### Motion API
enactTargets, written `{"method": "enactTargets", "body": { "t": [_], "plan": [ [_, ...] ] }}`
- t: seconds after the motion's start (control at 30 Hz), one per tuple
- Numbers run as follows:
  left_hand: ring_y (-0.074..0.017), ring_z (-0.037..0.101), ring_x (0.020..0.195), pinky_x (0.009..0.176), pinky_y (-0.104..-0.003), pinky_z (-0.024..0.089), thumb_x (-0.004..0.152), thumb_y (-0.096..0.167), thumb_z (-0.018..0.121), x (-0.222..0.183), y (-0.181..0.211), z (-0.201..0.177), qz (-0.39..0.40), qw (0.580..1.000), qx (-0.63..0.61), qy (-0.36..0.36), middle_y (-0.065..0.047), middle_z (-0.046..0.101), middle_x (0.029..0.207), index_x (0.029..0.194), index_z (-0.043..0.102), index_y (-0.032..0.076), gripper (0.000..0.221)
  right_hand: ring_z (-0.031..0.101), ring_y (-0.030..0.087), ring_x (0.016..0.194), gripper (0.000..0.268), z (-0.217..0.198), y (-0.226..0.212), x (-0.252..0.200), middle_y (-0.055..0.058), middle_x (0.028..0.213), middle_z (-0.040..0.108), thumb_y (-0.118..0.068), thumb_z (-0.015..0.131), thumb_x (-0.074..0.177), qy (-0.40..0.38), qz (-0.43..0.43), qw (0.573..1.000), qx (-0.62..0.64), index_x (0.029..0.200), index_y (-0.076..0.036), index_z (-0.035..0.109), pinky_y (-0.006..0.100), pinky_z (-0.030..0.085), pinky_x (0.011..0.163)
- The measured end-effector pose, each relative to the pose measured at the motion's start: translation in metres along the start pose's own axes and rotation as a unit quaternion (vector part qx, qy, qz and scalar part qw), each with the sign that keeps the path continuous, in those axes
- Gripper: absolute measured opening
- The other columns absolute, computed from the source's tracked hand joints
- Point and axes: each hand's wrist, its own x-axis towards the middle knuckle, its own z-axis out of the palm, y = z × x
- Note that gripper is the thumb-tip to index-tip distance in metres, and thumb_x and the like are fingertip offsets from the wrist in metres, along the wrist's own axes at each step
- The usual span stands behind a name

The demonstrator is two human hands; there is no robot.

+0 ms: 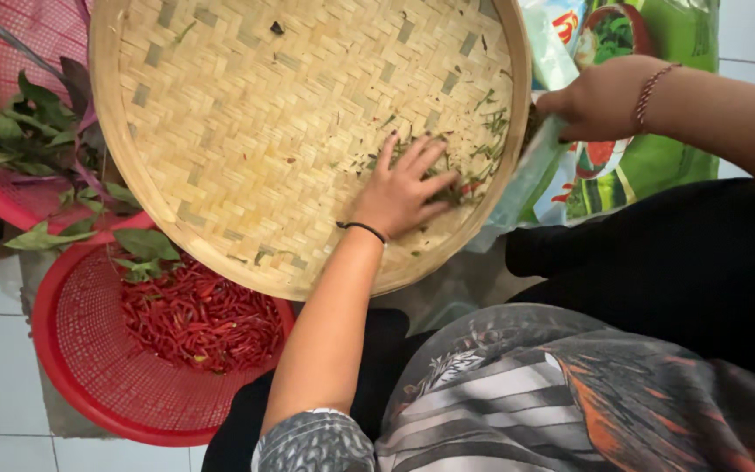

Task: The person sits on the floor and removes stems from red chilies by hand, placing the de-stemmed chilies into a red basket and discarding the stems onto a woven tray. The person repeatedly picks up chilies, pulls off the stems, and transfers the chilies to the basket.

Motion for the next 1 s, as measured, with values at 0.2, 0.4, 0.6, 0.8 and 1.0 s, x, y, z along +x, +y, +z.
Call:
{"method": "enactTargets", "body": {
  "t": [0.2, 0.4, 0.6, 0.8, 1.0],
  "plan": [
    [-0.0282, 0.044, 0.153, 0.130, -0.053, 0.030, 0.099, 0.036, 0.075, -0.008, -0.007, 0.003, -0.073, 0.995, 0.031, 0.061, -0.006, 0.049, 0.159, 0.133, 0.067, 0.029, 0.036, 0.079, 0.011, 0.084, 0.025, 0.025, 0.011, -0.045, -0.001, 0.093, 0.079, -0.038, 0.061, 0.102, -0.098, 0.059, 0.993, -0.026, 0.120, -0.023, 0.070, 0.029, 0.065, 0.077],
    [-0.0357, 0.036, 0.143, 0.116, -0.065, 0.024, 0.073, 0.052, 0.083, 0.006, 0.015, -0.005, -0.039, 0.998, -0.036, 0.043, -0.017, 0.042, 0.152, 0.145, 0.053, 0.025, 0.083, 0.077, 0.005, 0.079, 0.024, 0.047, 0.017, -0.088, -0.009, 0.091, 0.078, -0.043, 0.061, 0.097, -0.039, -0.013, 0.999, -0.005, 0.113, -0.030, 0.072, 0.026, 0.065, 0.075],
    [-0.0284, 0.046, 0.138, 0.108, -0.055, 0.038, 0.079, 0.044, 0.081, 0.022, 0.022, 0.012, 0.007, 0.998, 0.015, 0.057, -0.010, 0.053, 0.146, 0.131, 0.062, 0.023, 0.059, 0.077, 0.009, 0.086, 0.023, 0.041, 0.016, -0.091, -0.012, 0.099, 0.077, -0.045, 0.061, 0.095, -0.015, 0.018, 0.999, -0.039, 0.112, -0.034, 0.072, 0.029, 0.063, 0.084],
    [-0.0227, 0.057, 0.104, 0.084, -0.042, 0.046, 0.092, 0.026, 0.070, 0.026, 0.017, 0.028, 0.032, 0.988, 0.104, 0.105, -0.002, 0.061, 0.108, 0.109, 0.065, 0.019, 0.019, 0.078, 0.008, 0.088, 0.028, 0.047, 0.020, -0.092, -0.012, 0.102, 0.077, -0.048, 0.060, 0.094, 0.006, -0.014, 0.999, -0.034, 0.116, -0.034, 0.071, 0.029, 0.063, 0.086],
    [-0.0232, 0.062, 0.096, 0.077, -0.037, 0.052, 0.090, 0.017, 0.067, 0.030, 0.013, 0.023, -0.015, 0.987, 0.108, 0.115, -0.003, 0.059, 0.096, 0.098, 0.061, 0.014, 0.010, 0.078, 0.003, 0.084, 0.027, 0.064, 0.028, -0.088, -0.016, 0.098, 0.078, -0.049, 0.064, 0.093, -0.009, -0.020, 0.999, -0.035, 0.117, -0.039, 0.071, 0.025, 0.064, 0.080]
  ]
}}
